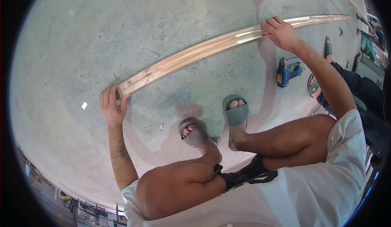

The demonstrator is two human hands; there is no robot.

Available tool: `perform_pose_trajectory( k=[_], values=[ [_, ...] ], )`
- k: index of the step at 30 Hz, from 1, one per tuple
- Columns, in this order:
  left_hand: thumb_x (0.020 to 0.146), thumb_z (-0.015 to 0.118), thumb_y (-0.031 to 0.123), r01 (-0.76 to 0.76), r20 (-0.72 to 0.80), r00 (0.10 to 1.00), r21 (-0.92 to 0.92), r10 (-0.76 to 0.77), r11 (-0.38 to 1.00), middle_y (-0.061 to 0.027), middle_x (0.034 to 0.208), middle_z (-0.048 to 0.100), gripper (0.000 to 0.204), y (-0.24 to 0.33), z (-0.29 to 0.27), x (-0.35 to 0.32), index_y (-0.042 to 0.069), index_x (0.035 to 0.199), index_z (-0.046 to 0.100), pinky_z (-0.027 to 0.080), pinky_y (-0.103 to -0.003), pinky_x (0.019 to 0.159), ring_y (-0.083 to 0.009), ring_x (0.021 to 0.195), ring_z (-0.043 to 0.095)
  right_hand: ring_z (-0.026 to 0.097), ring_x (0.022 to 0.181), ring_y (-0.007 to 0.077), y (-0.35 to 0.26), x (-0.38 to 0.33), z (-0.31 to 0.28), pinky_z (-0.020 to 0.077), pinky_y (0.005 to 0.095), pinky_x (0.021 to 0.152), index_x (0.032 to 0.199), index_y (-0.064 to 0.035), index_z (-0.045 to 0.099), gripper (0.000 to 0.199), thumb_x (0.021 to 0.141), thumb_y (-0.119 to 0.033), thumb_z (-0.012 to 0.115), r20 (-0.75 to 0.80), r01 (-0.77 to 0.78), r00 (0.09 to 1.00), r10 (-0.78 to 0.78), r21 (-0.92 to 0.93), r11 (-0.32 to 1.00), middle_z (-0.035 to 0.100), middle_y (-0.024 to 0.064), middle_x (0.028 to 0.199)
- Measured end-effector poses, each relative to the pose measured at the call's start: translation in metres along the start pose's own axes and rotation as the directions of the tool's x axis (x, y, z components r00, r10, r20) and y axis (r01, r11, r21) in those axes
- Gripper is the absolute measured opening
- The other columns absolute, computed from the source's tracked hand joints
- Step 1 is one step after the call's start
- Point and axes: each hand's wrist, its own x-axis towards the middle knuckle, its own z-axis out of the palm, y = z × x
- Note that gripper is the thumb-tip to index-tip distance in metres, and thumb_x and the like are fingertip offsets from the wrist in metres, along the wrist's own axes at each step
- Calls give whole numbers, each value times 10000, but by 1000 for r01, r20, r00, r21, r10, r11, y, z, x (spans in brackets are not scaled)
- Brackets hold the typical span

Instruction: Assembling and finishing curved wooden frame components using glue and power tools in a factory setting.

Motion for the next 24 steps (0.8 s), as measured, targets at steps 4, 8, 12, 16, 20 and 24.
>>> perform_pose_trajectory(
  k=[4,8,12,16,20,24],
  values=[
    [763,873,418,67,-122,990,-48,-73,997,-136,1260,633,704,1,-5,-2,27,1294,629,469,-476,993,-357,1174,578,556,1199,347,-7,1,1,510,439,990,1311,-59,562,510,842,-143,742,-11,-82,996,84,148,986,584,117,1259],
    [679,916,451,29,-117,993,-19,-31,999,-118,1271,631,780,7,-16,10,44,1286,644,463,-470,996,-341,1181,568,554,1204,354,-9,-1,3,500,451,995,1305,-57,562,502,841,-125,741,-83,-19,996,32,152,988,571,122,1277],
    [671,939,365,-63,-15,998,-33,63,997,-134,1262,628,770,20,-10,24,44,1304,642,492,-456,961,-348,1139,593,565,1197,347,-6,0,1,503,445,990,1281,-53,571,477,844,-135,743,-19,-44,999,46,86,995,592,125,1263],
    [680,911,296,-141,28,989,-135,146,981,-132,1185,656,692,77,8,58,44,1272,657,503,-444,933,-340,1073,622,578,1189,339,-4,5,-2,503,441,992,1281,-52,581,469,852,-151,745,78,-59,996,51,117,991,621,117,1244],
    [708,868,320,-182,53,978,-247,201,952,-116,1220,627,669,135,42,99,51,1275,636,503,-443,916,-327,1097,612,523,1289,372,-1,-18,9,469,460,1062,1394,-54,528,596,851,-151,753,8,-74,997,74,80,994,556,153,1397],
    [720,856,302,-266,56,958,-193,282,944,-103,1153,604,616,184,68,128,73,1247,635,507,-430,876,-292,1065,603,331,1459,460,-16,-113,21,318,504,1214,1587,-46,302,917,795,-106,761,113,-272,957,267,32,962,264,226,1648]
  ],
)
